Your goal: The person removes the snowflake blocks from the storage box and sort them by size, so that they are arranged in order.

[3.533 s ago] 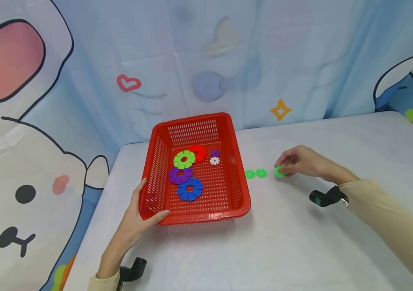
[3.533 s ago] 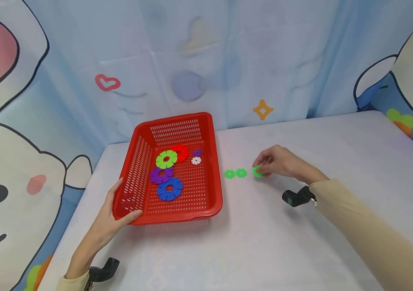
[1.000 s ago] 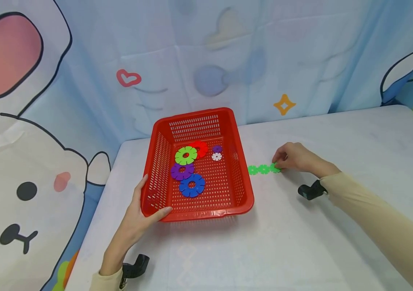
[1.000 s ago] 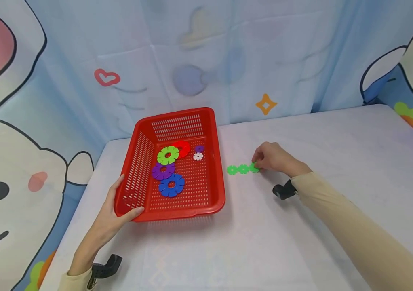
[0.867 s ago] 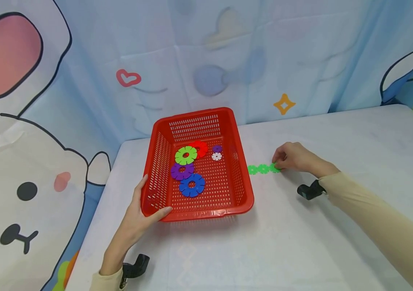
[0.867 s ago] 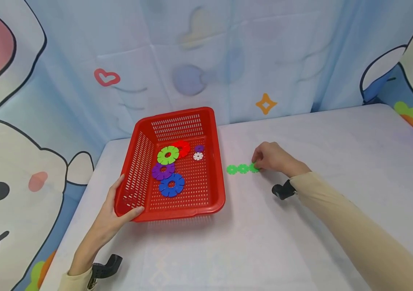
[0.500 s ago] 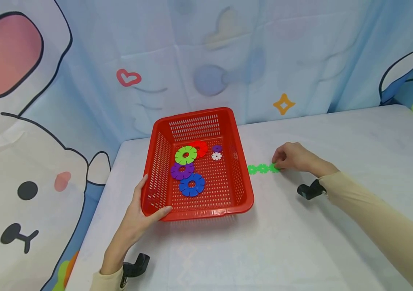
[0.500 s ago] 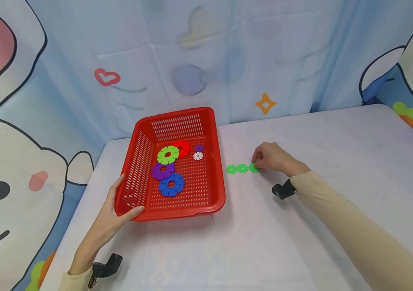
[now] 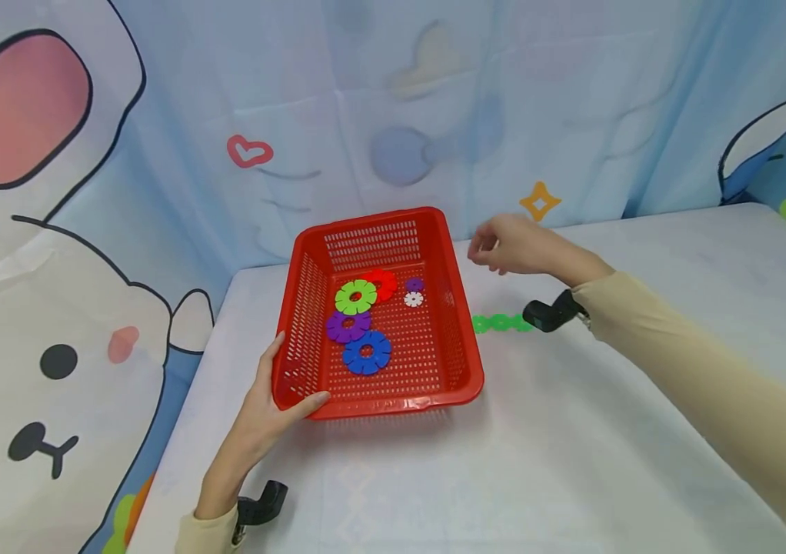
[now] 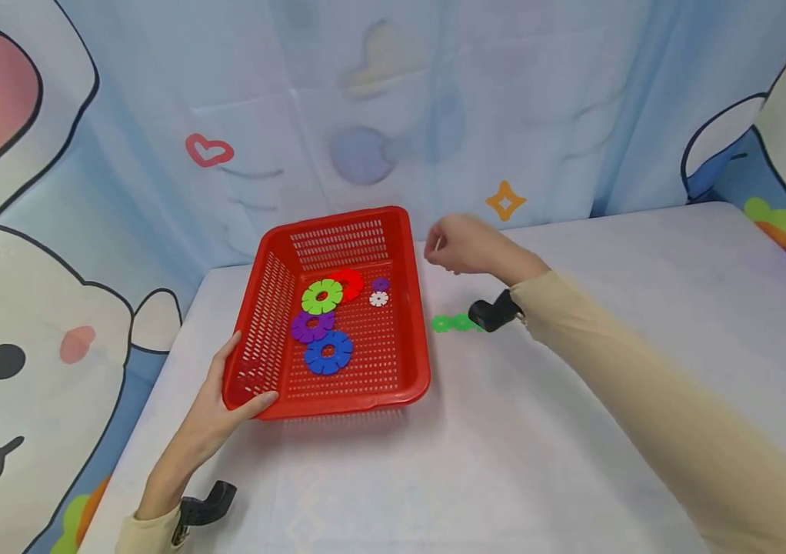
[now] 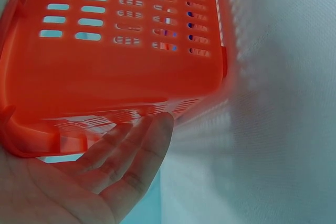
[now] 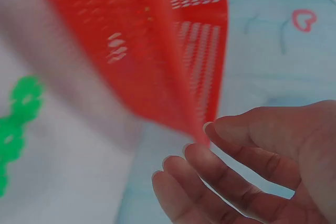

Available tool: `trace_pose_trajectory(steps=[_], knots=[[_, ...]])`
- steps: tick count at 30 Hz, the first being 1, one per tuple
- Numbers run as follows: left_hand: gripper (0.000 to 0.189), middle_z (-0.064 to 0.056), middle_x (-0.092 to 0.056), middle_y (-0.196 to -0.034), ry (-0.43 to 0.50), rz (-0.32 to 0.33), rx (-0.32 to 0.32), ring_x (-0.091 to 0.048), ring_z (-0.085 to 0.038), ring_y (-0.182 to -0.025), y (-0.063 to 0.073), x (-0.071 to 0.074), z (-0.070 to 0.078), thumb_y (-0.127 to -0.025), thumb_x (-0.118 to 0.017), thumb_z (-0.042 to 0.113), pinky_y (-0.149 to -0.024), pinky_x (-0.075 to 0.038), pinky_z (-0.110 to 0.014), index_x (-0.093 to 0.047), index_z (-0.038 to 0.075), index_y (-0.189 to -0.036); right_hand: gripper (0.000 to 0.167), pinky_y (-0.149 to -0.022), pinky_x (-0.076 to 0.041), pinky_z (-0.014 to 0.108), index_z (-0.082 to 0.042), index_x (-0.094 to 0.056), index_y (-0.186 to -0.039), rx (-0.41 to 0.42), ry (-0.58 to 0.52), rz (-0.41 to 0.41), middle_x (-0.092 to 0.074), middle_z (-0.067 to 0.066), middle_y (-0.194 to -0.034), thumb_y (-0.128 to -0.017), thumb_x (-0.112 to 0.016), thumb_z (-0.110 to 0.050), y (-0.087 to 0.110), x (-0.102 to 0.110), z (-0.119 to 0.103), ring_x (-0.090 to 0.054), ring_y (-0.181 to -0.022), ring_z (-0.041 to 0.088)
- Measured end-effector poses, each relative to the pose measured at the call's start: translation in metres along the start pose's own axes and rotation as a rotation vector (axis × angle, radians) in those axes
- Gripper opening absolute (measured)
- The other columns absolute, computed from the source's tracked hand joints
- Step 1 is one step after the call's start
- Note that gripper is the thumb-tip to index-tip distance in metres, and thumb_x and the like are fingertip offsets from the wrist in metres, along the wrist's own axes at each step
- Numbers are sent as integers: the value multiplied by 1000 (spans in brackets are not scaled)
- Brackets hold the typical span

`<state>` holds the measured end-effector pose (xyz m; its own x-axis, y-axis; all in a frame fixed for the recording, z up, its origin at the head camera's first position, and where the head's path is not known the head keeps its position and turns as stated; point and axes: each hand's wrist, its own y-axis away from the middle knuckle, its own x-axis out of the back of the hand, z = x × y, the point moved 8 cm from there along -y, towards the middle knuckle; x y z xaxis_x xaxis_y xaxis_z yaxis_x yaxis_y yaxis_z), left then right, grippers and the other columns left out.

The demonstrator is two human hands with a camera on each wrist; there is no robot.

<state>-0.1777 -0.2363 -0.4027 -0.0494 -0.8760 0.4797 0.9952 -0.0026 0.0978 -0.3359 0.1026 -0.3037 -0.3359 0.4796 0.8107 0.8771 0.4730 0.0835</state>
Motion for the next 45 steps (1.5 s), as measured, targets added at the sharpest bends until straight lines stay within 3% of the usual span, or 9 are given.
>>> trace_pose_trajectory(steps=[6,10,13,18,22,26,32,39,45], knots=[[108,-15,-31,-164,13,-1,2,-37,-38,-146,-2,-5,-1,-88,-82,39,-106,-51,-57,-11,23,-168,21,-78,-57,39,4,-75,-108,77,95,-42,-73,17,-100,-103,-59,-9,-36,-6,-55,-63,-78,24],[109,-13,-34,-164,22,-1,12,-39,-37,-145,-3,-10,-2,-87,-83,39,-108,-50,-58,-11,26,-168,21,-68,-46,31,0,-78,-92,105,140,-98,-60,4,-73,-98,-59,-5,-55,-23,-65,-49,-65,17],[109,-13,-35,-163,20,1,17,-41,-36,-144,-2,-13,-1,-86,-83,39,-108,-49,-58,-11,28,-168,23,-65,-42,30,-1,-75,-81,52,127,-173,-48,0,-64,-96,-59,-5,-66,-39,-60,-45,-64,16],[109,-13,-35,-162,18,4,0,-40,-36,-144,0,-14,4,-87,-83,39,-106,-51,-57,-12,27,-168,21,-74,-56,30,0,-76,-84,-43,79,-285,-62,5,-74,-97,-60,-4,-78,-64,-49,-57,-71,18],[106,-14,-35,-163,21,6,-10,-39,-37,-146,3,-14,7,-88,-82,36,-104,-53,-56,-12,25,-168,22,-59,-43,23,-4,-59,-73,-110,104,-339,-48,3,-67,-94,-58,0,-85,-82,-42,-42,-61,14],[107,-12,-35,-163,24,9,2,-39,-36,-145,6,-15,7,-88,-83,35,-105,-52,-56,-12,27,-168,5,-69,-46,28,-4,-57,-92,-183,160,-391,-49,7,-82,-94,-59,-1,-85,-96,-35,-47,-75,19],[108,-13,-35,-163,22,3,3,-40,-36,-145,9,-17,10,-87,-83,37,-107,-50,-58,-12,26,-168,31,-96,-55,39,1,-62,-122,-211,302,-383,-66,15,-110,-93,-70,-7,-82,-101,-26,-56,-98,26],[107,-15,-34,-164,21,0,-5,-39,-37,-146,11,-17,14,-88,-82,36,-108,-49,-59,-12,24,-168,28,-93,-56,42,-3,-65,-117,-273,197,-372,-67,14,-106,-91,-75,-7,-76,-105,-17,-56,-98,26],[110,-15,-34,-164,14,-2,-11,-38,-37,-146,13,-17,15,-87,-83,40,-109,-48,-60,-12,23,-168,11,-72,-51,32,-8,-69,-84,-240,208,-390,-59,5,-77,-90,-78,-7,-76,-111,-14,-53,-77,20]])
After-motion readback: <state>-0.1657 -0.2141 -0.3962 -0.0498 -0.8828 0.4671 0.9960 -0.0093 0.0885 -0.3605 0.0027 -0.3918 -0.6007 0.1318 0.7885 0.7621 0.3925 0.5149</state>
